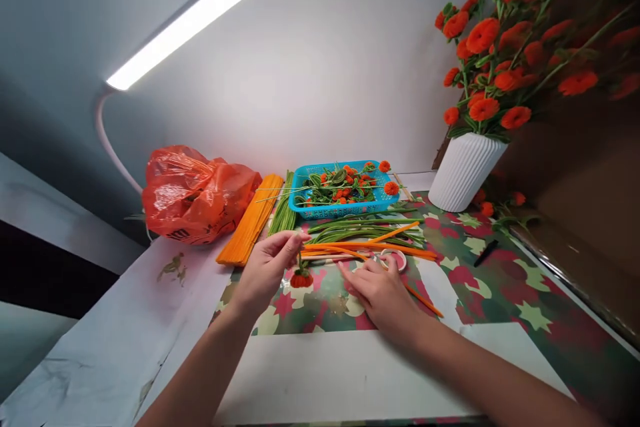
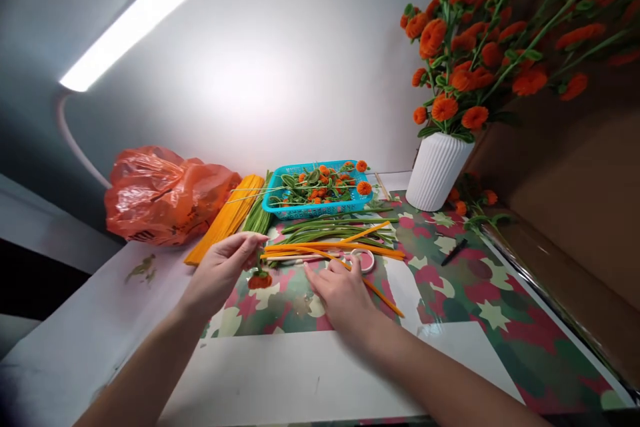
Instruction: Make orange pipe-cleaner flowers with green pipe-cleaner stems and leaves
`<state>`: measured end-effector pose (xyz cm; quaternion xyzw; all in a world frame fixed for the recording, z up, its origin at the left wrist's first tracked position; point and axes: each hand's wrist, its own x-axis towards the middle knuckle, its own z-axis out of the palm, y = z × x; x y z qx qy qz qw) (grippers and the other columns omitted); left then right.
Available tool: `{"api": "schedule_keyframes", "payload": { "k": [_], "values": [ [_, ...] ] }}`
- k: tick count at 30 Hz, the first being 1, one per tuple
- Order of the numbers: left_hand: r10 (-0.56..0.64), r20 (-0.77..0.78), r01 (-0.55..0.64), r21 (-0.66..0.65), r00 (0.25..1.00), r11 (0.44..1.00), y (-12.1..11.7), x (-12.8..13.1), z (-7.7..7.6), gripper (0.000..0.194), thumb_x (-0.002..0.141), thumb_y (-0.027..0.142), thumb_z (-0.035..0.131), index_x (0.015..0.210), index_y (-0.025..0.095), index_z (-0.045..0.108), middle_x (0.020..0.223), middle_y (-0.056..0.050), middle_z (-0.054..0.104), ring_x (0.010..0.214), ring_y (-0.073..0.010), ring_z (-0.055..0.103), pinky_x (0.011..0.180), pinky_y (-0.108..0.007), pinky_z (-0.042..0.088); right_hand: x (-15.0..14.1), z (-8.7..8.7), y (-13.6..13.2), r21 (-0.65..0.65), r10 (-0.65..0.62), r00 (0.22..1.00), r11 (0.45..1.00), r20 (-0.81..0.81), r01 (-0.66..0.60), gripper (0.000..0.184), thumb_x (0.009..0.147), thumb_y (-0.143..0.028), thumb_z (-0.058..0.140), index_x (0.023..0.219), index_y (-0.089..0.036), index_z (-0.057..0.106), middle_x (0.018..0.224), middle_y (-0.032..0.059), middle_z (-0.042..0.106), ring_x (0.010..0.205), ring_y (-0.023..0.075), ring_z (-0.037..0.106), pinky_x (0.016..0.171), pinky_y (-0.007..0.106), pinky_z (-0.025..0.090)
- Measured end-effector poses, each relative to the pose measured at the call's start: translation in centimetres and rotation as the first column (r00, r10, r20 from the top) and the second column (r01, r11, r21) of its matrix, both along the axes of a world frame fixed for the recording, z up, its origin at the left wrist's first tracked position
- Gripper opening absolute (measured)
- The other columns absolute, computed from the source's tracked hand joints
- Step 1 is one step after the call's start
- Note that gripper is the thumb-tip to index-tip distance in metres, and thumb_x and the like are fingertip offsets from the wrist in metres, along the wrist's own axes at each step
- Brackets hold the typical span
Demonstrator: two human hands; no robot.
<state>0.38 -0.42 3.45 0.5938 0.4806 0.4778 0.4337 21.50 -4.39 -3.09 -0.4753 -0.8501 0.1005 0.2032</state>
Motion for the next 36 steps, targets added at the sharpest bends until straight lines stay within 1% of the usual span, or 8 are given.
{"api": "schedule_keyframes", "payload": {
  "k": [3, 10, 15, 20, 25, 29, 33, 36],
  "values": [
    [-0.018, 0.054, 0.021, -0.061, 0.998, 0.998, 0.0, -0.3, -0.8, 0.033, 0.078, 0.043, 0.065, 0.087, 0.012, 0.073, 0.063, 0.0, 0.055, 0.054, -0.0093, 0.048, 0.051, -0.02, 0.041, 0.2, -0.4, 0.4, 0.069, 0.02, 0.999, 0.997, 0.041, -0.023, 0.05, 0.093, -0.011, 0.041, 0.141, -0.024, 0.039, 0.087, 0.0059, 0.071, 0.09, 0.0237, 0.055, 0.096, 0.057, 0.024],
    [0.171, 0.178, -0.163, -0.057, 0.969, 0.985, -0.5, -1.0, 0.5, 0.02, 0.073, 0.031, 0.063, 0.071, 0.012, 0.068, 0.059, 0.0, 0.059, 0.049, -0.0093, 0.053, 0.049, -0.021, 0.046, 0.6, 0.0, 0.6, 0.167, 0.025, 0.999, 0.986, -0.043, -0.017, 0.019, 0.092, -0.021, 0.049, 0.087, -0.024, 0.068, 0.119, 0.005, 0.063, 0.114, 0.026, 0.051, 0.101, 0.054, 0.02],
    [0.235, 0.268, -0.247, 0.012, 0.934, 0.969, -1.0, -1.0, 0.6, 0.018, 0.071, 0.031, 0.059, 0.066, 0.014, 0.063, 0.06, 0.002, 0.058, 0.048, -0.0083, 0.054, 0.049, -0.02, 0.046, 0.7, 0.2, 0.8, 0.174, 0.067, 0.982, 0.984, -0.176, -0.036, 0.019, 0.09, -0.016, 0.047, 0.09, -0.023, 0.064, 0.084, 0.0024, 0.07, 0.088, 0.0205, 0.061, 0.101, 0.056, 0.02],
    [0.198, 0.245, -0.227, 0.095, 0.949, 0.969, -1.9, 0.2, -0.6, 0.021, 0.078, 0.03, 0.055, 0.065, 0.016, 0.061, 0.06, 0.002, 0.056, 0.049, -0.0095, 0.054, 0.05, -0.021, 0.045, 0.7, 1.2, 0.5, 0.082, 0.051, 0.947, 0.996, -0.317, -0.026, 0.021, 0.086, -0.023, 0.055, 0.103, -0.026, 0.066, 0.132, 0.0102, 0.054, 0.122, 0.0317, 0.046, 0.103, 0.059, 0.023],
    [0.16, -0.115, -0.097, 0.426, 0.98, 0.9, -4.2, 2.5, -1.2, 0.022, 0.087, 0.021, 0.05, 0.073, 0.018, 0.066, 0.065, -0.001, 0.06, 0.059, -0.0134, 0.059, 0.057, -0.024, 0.047, -0.5, 1.9, -0.3, -0.377, -0.107, 0.656, 0.881, -0.747, -0.285, 0.052, 0.081, -0.041, 0.064, 0.128, -0.024, 0.048, 0.126, 0.0117, 0.056, 0.11, 0.0252, 0.058, 0.092, 0.045, 0.048],
    [0.153, -0.259, 0.046, 0.628, 0.954, 0.777, -5.3, 3.9, -1.6, 0.019, 0.084, 0.008, 0.054, 0.085, 0.019, 0.069, 0.073, -0.003, 0.063, 0.066, -0.0139, 0.061, 0.06, -0.023, 0.049, -1.3, 1.6, -0.2, -0.426, -0.27, 0.373, 0.787, -0.888, -0.445, 0.04, 0.079, -0.038, 0.068, 0.112, -0.02, 0.056, 0.105, 0.0081, 0.066, 0.092, 0.0198, 0.066, 0.084, 0.037, 0.054],
    [0.149, -0.287, 0.107, 0.712, 0.946, 0.694, -4.8, 4.5, -1.6, 0.02, 0.084, 0.005, 0.054, 0.09, 0.018, 0.068, 0.076, -0.003, 0.064, 0.067, -0.0129, 0.062, 0.06, -0.021, 0.049, -1.0, 2.1, -0.1, -0.383, -0.2, 0.477, 0.864, -0.856, -0.326, 0.027, 0.077, -0.026, 0.067, 0.103, -0.019, 0.065, 0.1, 0.0063, 0.066, 0.092, 0.0194, 0.064, 0.083, 0.034, 0.052],
    [0.125, -0.356, 0.161, 0.673, 0.926, 0.722, -3.9, 4.9, -1.1, 0.015, 0.085, 0.008, 0.054, 0.082, 0.015, 0.066, 0.073, -0.004, 0.063, 0.065, -0.0121, 0.06, 0.059, -0.02, 0.047, -0.7, 2.4, -0.3, -0.323, -0.078, 0.606, 0.895, -0.792, -0.307, 0.013, 0.077, -0.016, 0.063, 0.089, -0.018, 0.068, 0.081, 0.0021, 0.065, 0.075, 0.0153, 0.06, 0.071, 0.028, 0.051]
  ]
}}
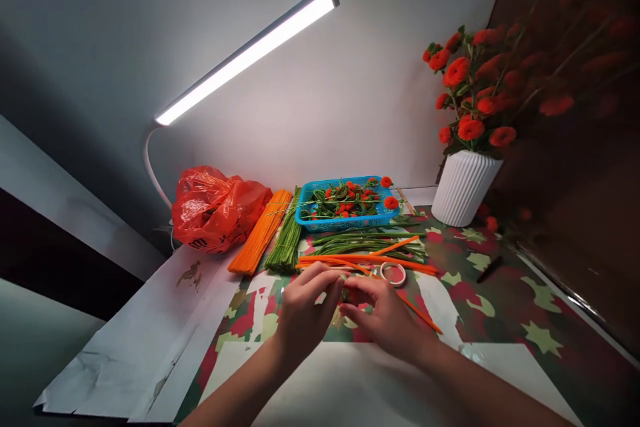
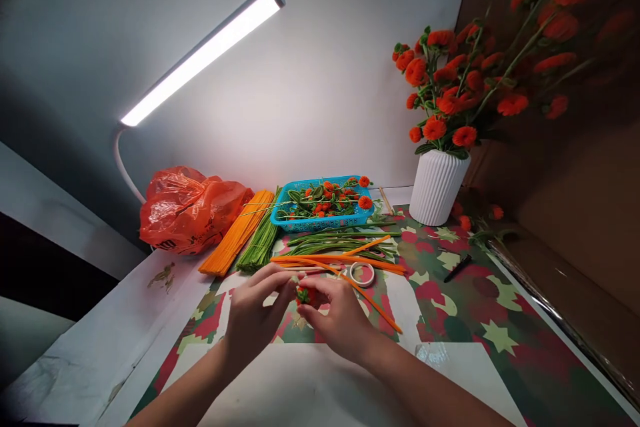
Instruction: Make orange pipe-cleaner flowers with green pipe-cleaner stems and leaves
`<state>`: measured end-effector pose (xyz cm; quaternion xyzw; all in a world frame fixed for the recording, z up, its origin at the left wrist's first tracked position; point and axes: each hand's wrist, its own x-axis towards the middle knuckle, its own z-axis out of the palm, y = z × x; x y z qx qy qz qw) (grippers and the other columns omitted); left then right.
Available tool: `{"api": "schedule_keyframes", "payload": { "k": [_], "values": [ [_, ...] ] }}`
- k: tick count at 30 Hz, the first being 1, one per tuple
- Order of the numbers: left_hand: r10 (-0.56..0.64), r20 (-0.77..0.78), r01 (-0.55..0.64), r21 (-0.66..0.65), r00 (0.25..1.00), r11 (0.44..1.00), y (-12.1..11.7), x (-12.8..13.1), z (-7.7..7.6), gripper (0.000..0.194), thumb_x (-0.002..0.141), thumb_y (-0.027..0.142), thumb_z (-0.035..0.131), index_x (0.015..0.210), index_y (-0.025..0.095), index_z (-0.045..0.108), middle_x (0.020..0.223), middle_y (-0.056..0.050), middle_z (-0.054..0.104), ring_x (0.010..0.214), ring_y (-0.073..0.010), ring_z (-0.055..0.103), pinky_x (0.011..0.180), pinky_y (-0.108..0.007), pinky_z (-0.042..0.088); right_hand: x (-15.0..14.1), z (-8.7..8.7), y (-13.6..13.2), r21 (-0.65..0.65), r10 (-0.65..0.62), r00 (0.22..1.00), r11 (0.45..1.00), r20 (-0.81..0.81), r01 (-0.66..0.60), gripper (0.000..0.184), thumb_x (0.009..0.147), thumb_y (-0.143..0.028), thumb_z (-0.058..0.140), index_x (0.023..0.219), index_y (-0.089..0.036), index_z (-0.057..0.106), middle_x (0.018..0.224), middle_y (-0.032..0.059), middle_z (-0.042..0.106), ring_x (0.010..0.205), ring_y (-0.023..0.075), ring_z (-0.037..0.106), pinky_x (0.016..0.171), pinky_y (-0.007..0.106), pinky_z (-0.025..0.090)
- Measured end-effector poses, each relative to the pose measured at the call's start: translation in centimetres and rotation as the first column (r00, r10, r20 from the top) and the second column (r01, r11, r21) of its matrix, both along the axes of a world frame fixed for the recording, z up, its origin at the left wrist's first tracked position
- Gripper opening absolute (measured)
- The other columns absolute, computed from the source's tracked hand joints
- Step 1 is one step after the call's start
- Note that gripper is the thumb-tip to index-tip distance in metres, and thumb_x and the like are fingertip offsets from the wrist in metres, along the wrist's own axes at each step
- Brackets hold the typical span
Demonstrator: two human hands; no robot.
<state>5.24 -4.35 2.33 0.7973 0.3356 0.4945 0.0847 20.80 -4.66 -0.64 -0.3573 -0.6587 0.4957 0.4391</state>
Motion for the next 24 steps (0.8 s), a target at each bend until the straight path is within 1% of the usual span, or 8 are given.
{"api": "schedule_keyframes", "payload": {
  "k": [2, 5, 9, 12, 14, 16, 19, 24],
  "values": [
    [0.004, -0.07, -0.008, -0.058, 0.998, 0.998, 0.6, 0.3, 0.3, 0.017, 0.086, 0.01, 0.054, 0.074, 0.014, 0.064, 0.067, -0.002, 0.06, 0.061, -0.0111, 0.056, 0.056, -0.02, 0.044, 0.0, 0.0, -0.1, 0.024, 0.034, 0.999, 0.999, 0.033, -0.035, 0.011, 0.075, -0.009, 0.059, 0.079, -0.017, 0.066, 0.07, -0.0008, 0.059, 0.066, 0.0124, 0.055, 0.064, 0.025, 0.047],
    [0.001, -0.138, -0.017, -0.11, 0.99, 0.994, 1.3, 0.7, 0.5, 0.021, 0.087, 0.013, 0.053, 0.069, 0.014, 0.063, 0.063, -0.001, 0.055, 0.056, -0.0099, 0.05, 0.053, -0.02, 0.04, -0.1, 0.0, -0.1, -0.009, 0.056, 0.998, 0.998, 0.022, -0.056, 0.014, 0.071, -0.004, 0.056, 0.074, -0.016, 0.062, 0.065, -0.0026, 0.054, 0.061, 0.0102, 0.05, 0.058, 0.022, 0.043],
    [0.014, -0.12, -0.035, -0.177, 0.993, 0.984, 2.1, 0.9, 0.3, 0.023, 0.089, 0.017, 0.052, 0.068, 0.014, 0.062, 0.06, 0.0, 0.053, 0.055, -0.0095, 0.048, 0.05, -0.019, 0.036, -0.1, 0.5, -0.1, -0.1, 0.101, 0.995, 0.99, -0.012, -0.102, 0.013, 0.073, -0.006, 0.055, 0.076, -0.015, 0.063, 0.066, -0.0015, 0.054, 0.061, 0.0106, 0.05, 0.058, 0.023, 0.042],
    [0.06, -0.093, -0.077, -0.19, 0.994, 0.979, 2.5, 0.9, 0.0, 0.025, 0.089, 0.019, 0.053, 0.066, 0.014, 0.061, 0.058, 0.001, 0.052, 0.053, -0.0094, 0.047, 0.05, -0.019, 0.036, -0.1, 0.4, -0.1, -0.212, 0.15, 0.981, 0.962, -0.121, -0.173, 0.004, 0.075, -0.015, 0.06, 0.076, -0.014, 0.063, 0.066, -0.0001, 0.057, 0.064, 0.0127, 0.055, 0.061, 0.025, 0.044],
    [0.068, -0.086, -0.082, -0.175, 0.994, 0.981, 2.6, 0.9, -0.2, 0.025, 0.089, 0.019, 0.053, 0.066, 0.014, 0.061, 0.058, 0.001, 0.052, 0.053, -0.0094, 0.047, 0.05, -0.02, 0.036, -0.1, 0.1, -0.1, -0.289, 0.166, 0.965, 0.931, -0.203, -0.221, 0.014, 0.076, -0.028, 0.064, 0.077, -0.014, 0.064, 0.068, 0.0009, 0.058, 0.065, 0.0136, 0.058, 0.061, 0.026, 0.046],
    [0.048, -0.08, -0.059, -0.138, 0.996, 0.989, 2.5, 0.9, -0.3, 0.023, 0.089, 0.018, 0.053, 0.068, 0.014, 0.061, 0.059, 0.0, 0.054, 0.054, -0.0095, 0.048, 0.052, -0.019, 0.037, -0.3, -0.3, 0.0, -0.335, 0.144, 0.96, 0.916, -0.238, -0.221, 0.027, 0.077, -0.04, 0.064, 0.078, -0.013, 0.066, 0.071, 0.0023, 0.06, 0.067, 0.014, 0.058, 0.06, 0.026, 0.046],
    [0.019, -0.067, -0.023, -0.063, 0.998, 0.998, 2.2, 0.8, -0.5, 0.019, 0.088, 0.014, 0.053, 0.07, 0.015, 0.059, 0.063, -0.001, 0.057, 0.057, -0.0098, 0.051, 0.053, -0.019, 0.04, -0.6, -0.8, 0.0, -0.28, 0.065, 0.964, 0.95, -0.259, -0.139, 0.033, 0.078, -0.046, 0.065, 0.077, -0.013, 0.07, 0.073, 0.0033, 0.061, 0.07, 0.0139, 0.057, 0.062, 0.026, 0.046],
    [-0.003, -0.07, 0.004, 0.008, 0.998, 1.0, 1.9, 0.9, -0.9, 0.015, 0.086, 0.011, 0.054, 0.073, 0.015, 0.059, 0.065, -0.001, 0.058, 0.055, -0.0094, 0.052, 0.052, -0.018, 0.042, -0.7, -0.9, 0.1, -0.153, 0.025, 0.96, 0.986, -0.28, -0.07, 0.025, 0.078, -0.04, 0.068, 0.074, -0.015, 0.073, 0.073, 0.0029, 0.062, 0.068, 0.0132, 0.057, 0.064, 0.027, 0.046]
  ]
}}
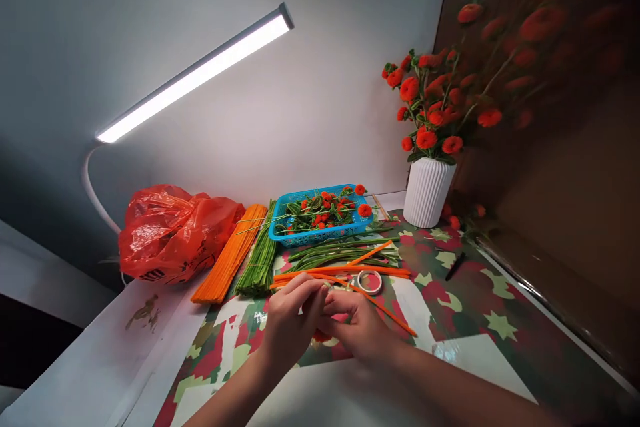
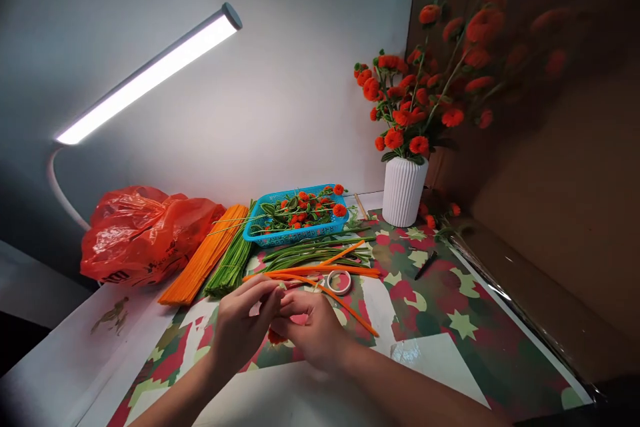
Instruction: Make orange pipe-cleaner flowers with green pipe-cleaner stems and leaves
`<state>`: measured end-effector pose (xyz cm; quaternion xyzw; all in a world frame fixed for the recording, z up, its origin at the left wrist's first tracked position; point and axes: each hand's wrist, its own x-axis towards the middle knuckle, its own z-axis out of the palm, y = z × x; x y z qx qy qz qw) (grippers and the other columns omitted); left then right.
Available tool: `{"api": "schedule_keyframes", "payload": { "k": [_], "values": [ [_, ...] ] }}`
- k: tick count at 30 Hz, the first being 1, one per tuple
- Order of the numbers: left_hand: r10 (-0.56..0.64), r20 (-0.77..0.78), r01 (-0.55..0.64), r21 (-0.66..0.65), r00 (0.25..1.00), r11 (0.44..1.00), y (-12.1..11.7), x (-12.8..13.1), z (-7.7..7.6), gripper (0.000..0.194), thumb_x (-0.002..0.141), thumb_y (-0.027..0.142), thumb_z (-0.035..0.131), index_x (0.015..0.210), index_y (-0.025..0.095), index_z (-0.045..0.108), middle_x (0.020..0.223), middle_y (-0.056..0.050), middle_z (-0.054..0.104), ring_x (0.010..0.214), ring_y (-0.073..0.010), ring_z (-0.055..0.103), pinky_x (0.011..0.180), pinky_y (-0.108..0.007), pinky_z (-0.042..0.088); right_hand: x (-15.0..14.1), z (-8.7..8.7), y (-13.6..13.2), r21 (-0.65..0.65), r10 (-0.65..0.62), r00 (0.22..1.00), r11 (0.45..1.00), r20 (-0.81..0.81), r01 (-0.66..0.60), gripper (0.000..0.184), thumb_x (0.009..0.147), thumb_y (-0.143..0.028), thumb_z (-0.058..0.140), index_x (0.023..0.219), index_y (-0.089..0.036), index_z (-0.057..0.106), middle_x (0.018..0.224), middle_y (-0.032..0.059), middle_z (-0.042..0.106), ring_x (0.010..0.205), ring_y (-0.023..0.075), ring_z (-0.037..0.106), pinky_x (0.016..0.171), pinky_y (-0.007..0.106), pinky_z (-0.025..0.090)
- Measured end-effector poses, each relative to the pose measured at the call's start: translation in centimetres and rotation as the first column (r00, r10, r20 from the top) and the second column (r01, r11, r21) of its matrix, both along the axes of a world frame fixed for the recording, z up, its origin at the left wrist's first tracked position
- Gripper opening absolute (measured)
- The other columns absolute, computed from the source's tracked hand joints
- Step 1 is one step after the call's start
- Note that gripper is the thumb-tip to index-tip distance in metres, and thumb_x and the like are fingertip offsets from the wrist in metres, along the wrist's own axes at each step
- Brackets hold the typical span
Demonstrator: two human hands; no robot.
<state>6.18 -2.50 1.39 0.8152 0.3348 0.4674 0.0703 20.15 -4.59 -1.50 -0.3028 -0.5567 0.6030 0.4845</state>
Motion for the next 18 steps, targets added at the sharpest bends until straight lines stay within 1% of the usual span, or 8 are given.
{"api": "schedule_keyframes", "payload": {
  "k": [3, 5, 7, 10, 14, 16, 18],
  "values": [
    [-0.01, 0.013, 0.01, 0.029, 1.0, 1.0, -0.1, 0.3, 0.1, 0.014, 0.086, 0.009, 0.054, 0.075, 0.016, 0.06, 0.066, -0.001, 0.06, 0.057, -0.0096, 0.055, 0.052, -0.018, 0.044, 0.3, 0.3, 0.1, 0.07, -0.041, 0.998, 0.997, 0.039, 0.038, 0.025, 0.077, -0.037, 0.071, 0.064, -0.015, 0.072, 0.071, 0.003, 0.062, 0.069, 0.0143, 0.058, 0.065, 0.027, 0.046],
    [-0.017, 0.014, 0.016, 0.043, 1.0, 0.999, -0.1, 0.5, 0.3, 0.015, 0.086, 0.009, 0.053, 0.075, 0.016, 0.06, 0.066, -0.001, 0.06, 0.056, -0.0097, 0.056, 0.052, -0.018, 0.045, 0.5, 0.5, 0.3, 0.112, -0.036, 0.998, 0.993, 0.056, 0.03, 0.026, 0.076, -0.038, 0.072, 0.061, -0.016, 0.071, 0.069, 0.0028, 0.062, 0.07, 0.0149, 0.058, 0.065, 0.028, 0.046],
    [-0.027, 0.006, 0.027, 0.059, 1.0, 0.998, 0.0, 0.6, 0.5, 0.015, 0.086, 0.008, 0.052, 0.075, 0.016, 0.06, 0.066, -0.001, 0.06, 0.056, -0.0097, 0.056, 0.051, -0.018, 0.045, 0.8, 0.5, 0.6, 0.152, -0.032, 0.997, 0.988, 0.074, 0.021, 0.025, 0.075, -0.039, 0.073, 0.063, -0.017, 0.072, 0.071, 0.0027, 0.063, 0.073, 0.0158, 0.059, 0.068, 0.028, 0.047],
    [-0.044, -0.008, 0.044, 0.091, 0.999, 0.995, 0.1, 0.6, 0.8, 0.015, 0.085, 0.007, 0.052, 0.076, 0.016, 0.061, 0.067, -0.001, 0.061, 0.057, -0.0095, 0.057, 0.053, -0.017, 0.047, 1.2, 0.2, 1.1, 0.175, -0.072, 0.993, 0.983, 0.088, 0.056, 0.025, 0.076, -0.042, 0.071, 0.068, -0.019, 0.074, 0.081, 0.0037, 0.064, 0.085, 0.0182, 0.059, 0.075, 0.03, 0.047],
    [-0.047, -0.017, 0.048, 0.1, 0.999, 0.994, 0.2, 0.6, 0.7, 0.015, 0.085, 0.007, 0.053, 0.078, 0.016, 0.062, 0.067, -0.001, 0.062, 0.057, -0.0093, 0.058, 0.053, -0.017, 0.048, 1.5, -0.2, 1.4, 0.218, -0.141, 0.974, 0.971, 0.177, 0.101, 0.028, 0.078, -0.044, 0.068, 0.065, -0.019, 0.071, 0.085, 0.0036, 0.064, 0.093, 0.0196, 0.057, 0.084, 0.033, 0.043],
    [-0.048, -0.019, 0.049, 0.088, 0.999, 0.995, 0.1, 0.7, 0.7, 0.015, 0.085, 0.007, 0.053, 0.078, 0.016, 0.063, 0.068, -0.001, 0.063, 0.058, -0.0098, 0.059, 0.054, -0.017, 0.048, 1.6, -0.4, 1.4, 0.233, -0.192, 0.962, 0.961, 0.191, 0.146, 0.028, 0.075, -0.044, 0.072, 0.063, -0.019, 0.068, 0.085, 0.003, 0.064, 0.092, 0.0191, 0.056, 0.084, 0.033, 0.042],
    [-0.045, -0.019, 0.047, 0.083, 0.999, 0.995, 0.0, 0.9, 0.6, 0.017, 0.086, 0.008, 0.052, 0.077, 0.017, 0.063, 0.067, -0.002, 0.063, 0.058, -0.0103, 0.06, 0.054, -0.018, 0.048, 1.6, -0.5, 1.5, 0.232, -0.226, 0.957, 0.955, 0.182, 0.182, 0.032, 0.071, -0.046, 0.075, 0.06, -0.018, 0.063, 0.082, 0.0026, 0.063, 0.089, 0.0186, 0.055, 0.08, 0.032, 0.043]
  ]
}}
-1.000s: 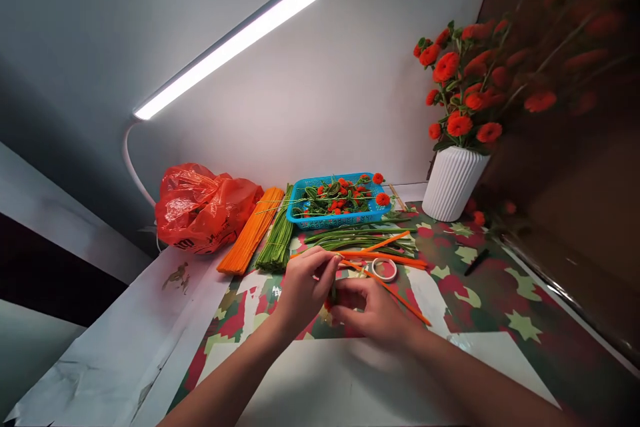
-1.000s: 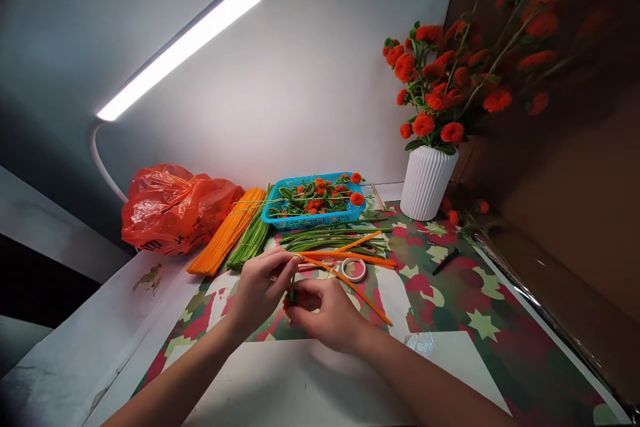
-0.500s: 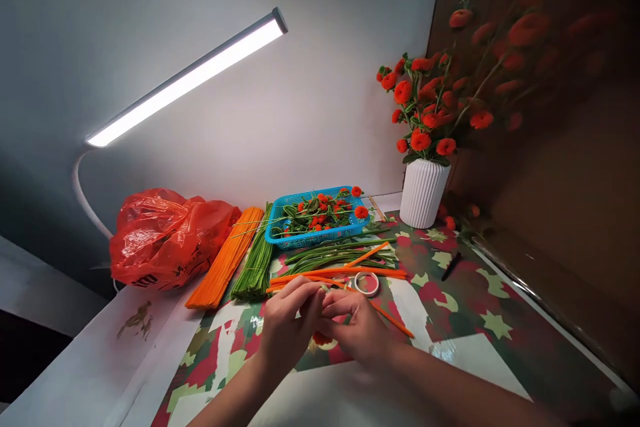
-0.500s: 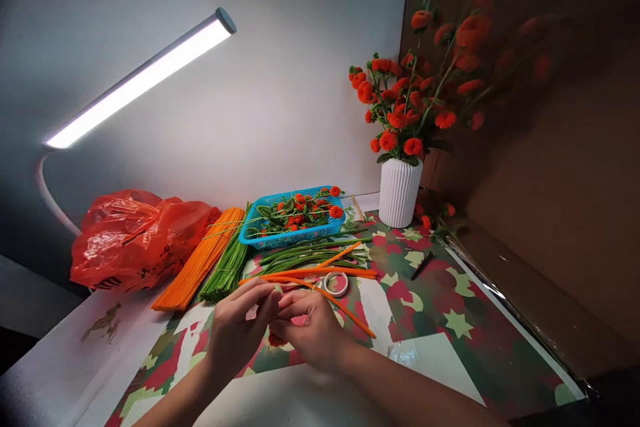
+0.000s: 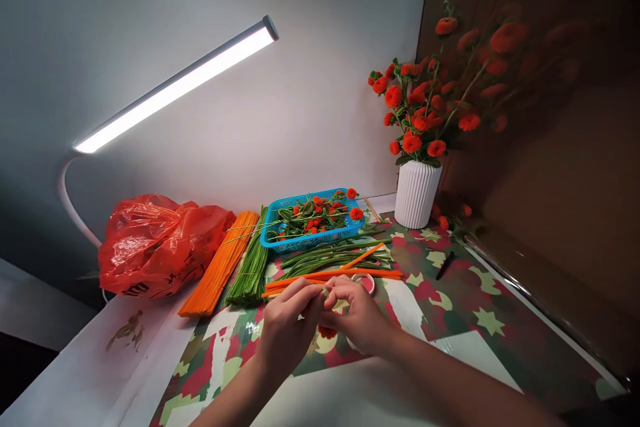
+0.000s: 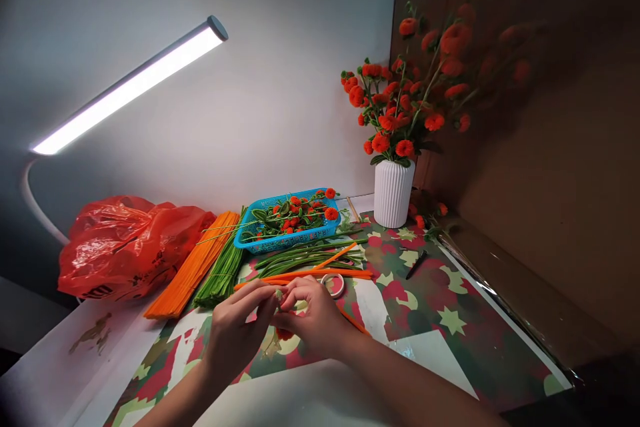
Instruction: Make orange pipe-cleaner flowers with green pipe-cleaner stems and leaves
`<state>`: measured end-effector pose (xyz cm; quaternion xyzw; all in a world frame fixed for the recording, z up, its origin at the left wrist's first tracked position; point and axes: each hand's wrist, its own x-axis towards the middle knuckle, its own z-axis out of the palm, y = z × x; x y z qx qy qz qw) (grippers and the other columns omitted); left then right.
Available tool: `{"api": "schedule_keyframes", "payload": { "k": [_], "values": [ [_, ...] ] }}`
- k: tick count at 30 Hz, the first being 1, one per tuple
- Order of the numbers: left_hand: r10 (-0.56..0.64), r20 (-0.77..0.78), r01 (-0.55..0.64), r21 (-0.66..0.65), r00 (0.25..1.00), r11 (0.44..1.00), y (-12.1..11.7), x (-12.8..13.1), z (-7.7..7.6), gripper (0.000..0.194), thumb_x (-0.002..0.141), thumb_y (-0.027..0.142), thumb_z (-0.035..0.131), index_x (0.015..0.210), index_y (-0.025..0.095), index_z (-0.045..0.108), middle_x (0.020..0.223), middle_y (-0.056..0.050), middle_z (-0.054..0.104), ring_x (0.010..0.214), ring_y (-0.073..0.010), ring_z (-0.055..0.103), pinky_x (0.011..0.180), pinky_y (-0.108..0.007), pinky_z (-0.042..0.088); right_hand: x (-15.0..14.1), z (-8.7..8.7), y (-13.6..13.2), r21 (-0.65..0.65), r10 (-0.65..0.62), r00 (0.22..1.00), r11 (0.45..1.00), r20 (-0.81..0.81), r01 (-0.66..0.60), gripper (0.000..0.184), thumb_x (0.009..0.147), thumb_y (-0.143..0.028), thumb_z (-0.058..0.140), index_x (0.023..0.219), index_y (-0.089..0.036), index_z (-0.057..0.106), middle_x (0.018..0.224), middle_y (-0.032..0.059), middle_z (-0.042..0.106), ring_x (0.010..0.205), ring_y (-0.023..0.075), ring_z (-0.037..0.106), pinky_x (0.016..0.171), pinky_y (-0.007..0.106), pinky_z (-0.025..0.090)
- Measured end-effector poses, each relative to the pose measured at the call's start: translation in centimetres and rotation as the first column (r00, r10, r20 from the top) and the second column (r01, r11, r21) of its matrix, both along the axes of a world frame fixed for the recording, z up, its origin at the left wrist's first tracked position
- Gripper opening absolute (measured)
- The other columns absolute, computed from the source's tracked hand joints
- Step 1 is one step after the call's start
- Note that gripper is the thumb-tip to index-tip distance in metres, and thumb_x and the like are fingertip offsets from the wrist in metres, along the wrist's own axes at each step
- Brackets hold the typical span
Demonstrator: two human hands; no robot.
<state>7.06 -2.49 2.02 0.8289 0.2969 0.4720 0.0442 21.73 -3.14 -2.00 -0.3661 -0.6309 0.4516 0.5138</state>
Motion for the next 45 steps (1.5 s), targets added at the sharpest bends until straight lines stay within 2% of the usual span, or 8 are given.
{"api": "schedule_keyframes", "payload": {
  "k": [11, 18, 25, 31, 35, 41, 42, 45],
  "values": [
    [0.01, -0.007, -0.01, 0.018, 1.0, 1.0, 0.1, 0.7, -0.1, 0.018, 0.085, 0.008, 0.05, 0.074, 0.017, 0.061, 0.065, -0.001, 0.061, 0.056, -0.01, 0.058, 0.053, -0.018, 0.047, 0.2, 0.0, 0.4, 0.024, -0.007, 0.989, 1.0, 0.149, 0.003, 0.035, 0.07, -0.047, 0.075, 0.057, -0.018, 0.061, 0.076, 0.0027, 0.063, 0.087, 0.0203, 0.053, 0.08, 0.034, 0.041],
    [0.095, 0.0, -0.095, -0.009, 0.995, 0.995, 1.1, 0.0, 1.0, 0.017, 0.086, 0.011, 0.053, 0.072, 0.016, 0.061, 0.066, -0.001, 0.061, 0.058, -0.0102, 0.056, 0.057, -0.02, 0.046, 1.6, 1.5, 0.6, 0.01, 0.09, 0.992, 0.996, 0.089, -0.091, 0.022, 0.084, -0.042, 0.063, 0.085, -0.023, 0.074, 0.097, 0.0053, 0.068, 0.102, 0.0219, 0.056, 0.093, 0.038, 0.04],
    [0.089, 0.09, -0.057, -0.312, 0.992, 0.948, 1.6, 0.3, 1.4, 0.024, 0.088, 0.026, 0.054, 0.071, 0.014, 0.066, 0.061, -0.002, 0.059, 0.054, -0.011, 0.052, 0.049, -0.021, 0.041, 1.6, 2.3, 0.3, -0.175, 0.143, 0.989, 0.974, -0.019, -0.144, 0.029, 0.082, -0.047, 0.062, 0.085, -0.02, 0.071, 0.089, 0.003, 0.064, 0.086, 0.0179, 0.06, 0.073, 0.029, 0.049],
    [0.02, 0.294, 0.18, -0.638, 0.956, 0.749, 2.1, 0.9, 1.0, 0.03, 0.085, 0.039, 0.057, 0.08, 0.013, 0.071, 0.065, -0.003, 0.061, 0.057, -0.0117, 0.053, 0.051, -0.022, 0.044, 1.5, 2.0, 0.3, -0.191, 0.157, 0.985, 0.967, -0.065, -0.167, 0.03, 0.079, -0.048, 0.065, 0.078, -0.018, 0.065, 0.082, 0.0011, 0.06, 0.08, 0.0152, 0.058, 0.074, 0.028, 0.047],
    [0.066, 0.447, 0.325, -0.736, 0.892, 0.594, 2.1, 0.7, 0.2, 0.043, 0.082, 0.048, 0.058, 0.107, 0.015, 0.067, 0.089, -0.008, 0.066, 0.074, -0.0161, 0.061, 0.063, -0.026, 0.052, 1.6, 2.0, 0.4, -0.158, 0.121, 0.991, 0.979, -0.05, -0.127, 0.032, 0.082, -0.05, 0.061, 0.073, -0.019, 0.062, 0.081, 0.0015, 0.057, 0.082, 0.0167, 0.058, 0.075, 0.03, 0.048],
    [0.162, 0.66, 0.651, -0.751, 0.734, 0.111, 0.3, 0.0, -2.0, 0.043, 0.068, 0.038, 0.075, 0.105, 0.019, 0.065, 0.101, -0.01, 0.067, 0.087, -0.0219, 0.068, 0.077, -0.036, 0.055, 1.7, 1.4, 0.8, 0.04, -0.025, 1.0, 0.999, -0.008, 0.025, 0.024, 0.088, -0.04, 0.056, 0.079, -0.019, 0.062, 0.094, 0.004, 0.053, 0.094, 0.0174, 0.053, 0.09, 0.034, 0.042],
    [0.174, 0.676, 0.676, -0.734, 0.716, 0.065, 0.0, 0.0, -2.2, 0.043, 0.067, 0.035, 0.078, 0.105, 0.019, 0.066, 0.099, -0.009, 0.068, 0.086, -0.0208, 0.068, 0.079, -0.035, 0.055, 1.7, 1.3, 0.8, 0.062, -0.04, 0.999, 0.997, -0.003, 0.04, 0.02, 0.088, -0.036, 0.056, 0.079, -0.019, 0.062, 0.095, 0.0043, 0.053, 0.095, 0.0177, 0.052, 0.09, 0.034, 0.041],
    [0.233, 0.679, 0.673, -0.73, 0.696, 0.12, -0.4, 0.2, -2.2, 0.038, 0.065, 0.034, 0.081, 0.096, 0.016, 0.07, 0.093, -0.009, 0.071, 0.081, -0.0175, 0.069, 0.077, -0.029, 0.055, 2.0, 1.7, 0.5, 0.173, -0.118, 0.99, 0.979, 0.074, 0.104, 0.011, 0.087, -0.026, 0.056, 0.081, -0.02, 0.062, 0.096, 0.0048, 0.053, 0.098, 0.0191, 0.05, 0.089, 0.036, 0.039]
  ]
}}
